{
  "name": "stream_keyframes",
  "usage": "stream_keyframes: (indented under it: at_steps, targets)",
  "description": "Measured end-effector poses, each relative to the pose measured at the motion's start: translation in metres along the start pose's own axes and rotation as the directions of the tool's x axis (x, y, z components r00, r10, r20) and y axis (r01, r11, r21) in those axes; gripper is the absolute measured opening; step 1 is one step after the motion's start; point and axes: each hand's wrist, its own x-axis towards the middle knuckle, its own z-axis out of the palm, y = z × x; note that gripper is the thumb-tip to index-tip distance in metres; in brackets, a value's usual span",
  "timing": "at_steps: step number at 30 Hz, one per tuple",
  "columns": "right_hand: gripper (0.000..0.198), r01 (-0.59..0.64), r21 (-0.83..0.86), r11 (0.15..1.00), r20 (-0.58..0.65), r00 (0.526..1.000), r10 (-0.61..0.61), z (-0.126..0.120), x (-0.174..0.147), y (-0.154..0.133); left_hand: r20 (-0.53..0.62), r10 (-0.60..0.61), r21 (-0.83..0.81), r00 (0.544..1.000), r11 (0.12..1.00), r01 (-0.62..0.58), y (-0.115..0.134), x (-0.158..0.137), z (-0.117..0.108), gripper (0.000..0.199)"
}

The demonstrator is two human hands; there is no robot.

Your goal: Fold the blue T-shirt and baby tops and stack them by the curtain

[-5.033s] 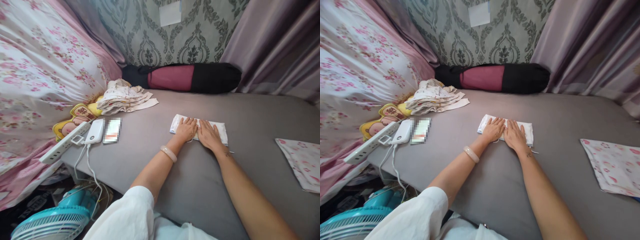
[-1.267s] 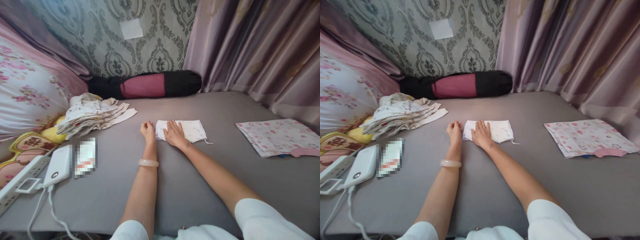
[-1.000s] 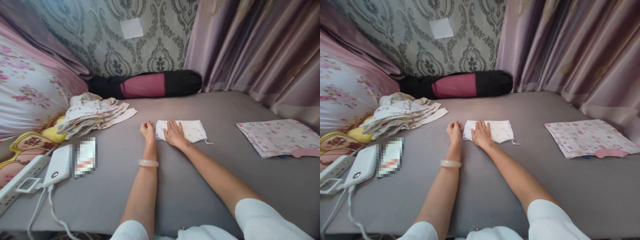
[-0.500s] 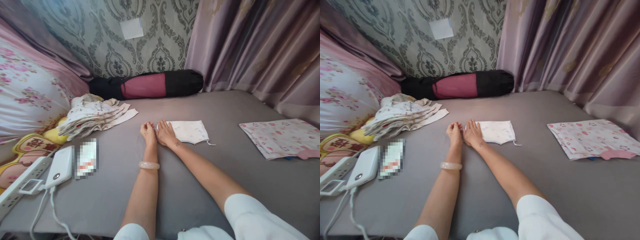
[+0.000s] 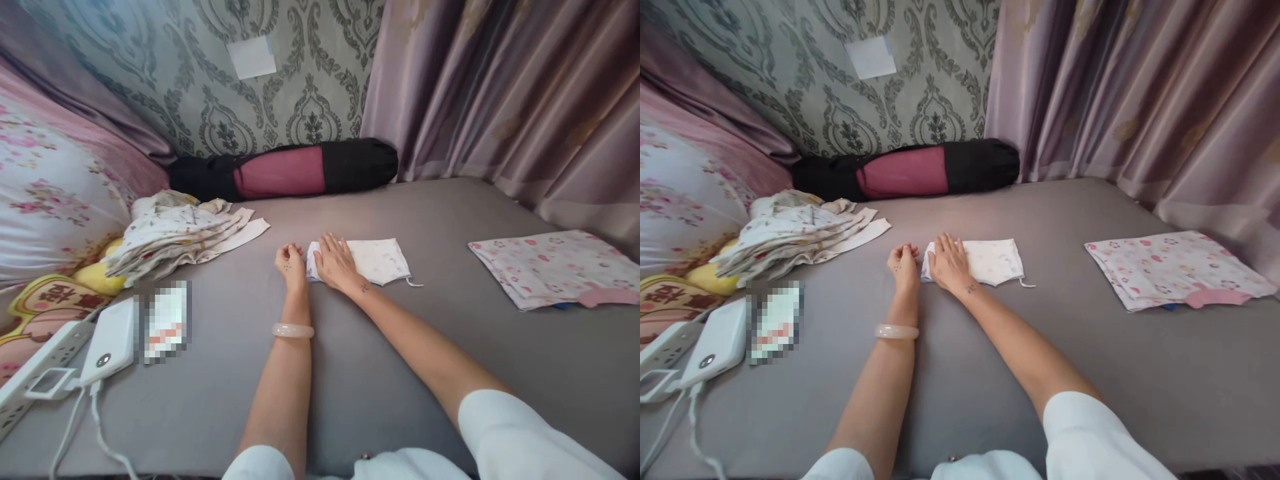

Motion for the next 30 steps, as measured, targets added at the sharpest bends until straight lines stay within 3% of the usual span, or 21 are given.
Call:
stream_keyframes:
  at_steps: [5,10,20,23,26,28,30]
  targets:
    - [0.054,-0.022,-0.068,0.997,-0.015,1.000,0.021,-0.001,-0.006,0.027,0.029,0.050,0.025,0.998,0.998,-0.051,0.000,-0.004,0.003,0.015]
    - [0.055,-0.023,-0.068,0.997,-0.004,1.000,0.022,0.007,-0.010,0.033,0.060,0.089,0.069,0.994,0.993,-0.093,-0.001,-0.006,0.005,0.015]
    - [0.053,-0.029,-0.007,1.000,0.009,1.000,0.029,-0.001,-0.013,0.037,0.219,0.283,0.310,0.934,0.887,-0.342,0.008,-0.019,0.007,0.020]
    - [0.053,-0.073,-0.018,0.997,-0.008,0.997,0.073,-0.011,-0.018,0.046,0.365,0.362,0.369,0.858,0.790,-0.490,0.009,-0.026,0.009,0.022]
    - [0.054,-0.101,-0.041,0.994,-0.008,0.995,0.101,-0.016,-0.023,0.056,0.592,0.415,0.368,0.691,0.623,-0.690,0.007,-0.035,0.011,0.023]
    - [0.054,-0.111,-0.053,0.992,0.011,0.994,0.112,-0.016,-0.026,0.060,0.715,0.390,0.360,0.580,0.506,-0.784,0.007,-0.040,0.012,0.025]
    - [0.054,-0.117,-0.063,0.991,0.025,0.993,0.119,-0.014,-0.028,0.062,0.790,0.328,0.370,0.518,0.419,-0.829,0.007,-0.045,0.013,0.026]
